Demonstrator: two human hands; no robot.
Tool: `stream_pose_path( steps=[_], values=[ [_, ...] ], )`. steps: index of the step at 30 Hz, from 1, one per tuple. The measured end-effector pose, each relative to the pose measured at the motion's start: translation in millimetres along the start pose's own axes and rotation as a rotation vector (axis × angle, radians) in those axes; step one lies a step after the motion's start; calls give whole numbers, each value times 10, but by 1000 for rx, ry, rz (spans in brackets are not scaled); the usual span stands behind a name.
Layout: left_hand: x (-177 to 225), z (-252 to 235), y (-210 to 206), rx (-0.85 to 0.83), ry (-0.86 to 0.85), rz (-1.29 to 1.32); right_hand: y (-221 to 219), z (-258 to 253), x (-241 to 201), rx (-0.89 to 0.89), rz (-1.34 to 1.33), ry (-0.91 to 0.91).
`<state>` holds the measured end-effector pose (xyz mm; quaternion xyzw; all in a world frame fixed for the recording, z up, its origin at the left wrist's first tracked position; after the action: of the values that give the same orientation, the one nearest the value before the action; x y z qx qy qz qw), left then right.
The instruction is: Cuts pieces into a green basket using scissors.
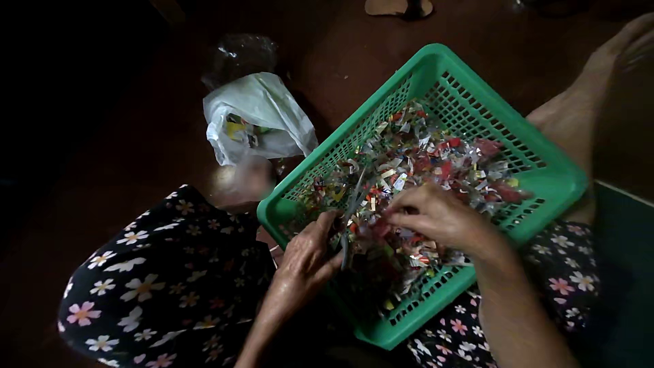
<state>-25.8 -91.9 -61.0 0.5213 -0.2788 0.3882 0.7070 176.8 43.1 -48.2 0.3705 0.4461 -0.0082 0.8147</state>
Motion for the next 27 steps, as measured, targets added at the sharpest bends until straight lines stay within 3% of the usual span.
stream_pose_path(
  steps=[4,8,17,23,27],
  values=[
    [31,-29,-83,-21,-30,-181,199,33,20,205,-200,-49],
    [73,-71,-200,-39,-61,-186,127,-16,33,174,-344,-42],
    [25,-98,-222,132,-132,-42,169,1,31,281,-364,-11],
    [17,-107,-242,-64,-99,-59,180,18,28,270,-357,-76],
    [29,-115,-271,-7,-116,-80,133,-17,45,243,-338,-131]
  ],
)
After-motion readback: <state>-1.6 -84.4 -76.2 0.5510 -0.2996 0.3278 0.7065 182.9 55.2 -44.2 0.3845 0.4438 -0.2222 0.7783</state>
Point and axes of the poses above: each hand's wrist, its own z-axis away from the middle knuckle, its own y-axis out of the back of the hand, x = y × z, the point moved 3 cm from there along -z, towards the middle knuckle, and after that the axes turned 3 degrees about y, right-handed, at the moved point
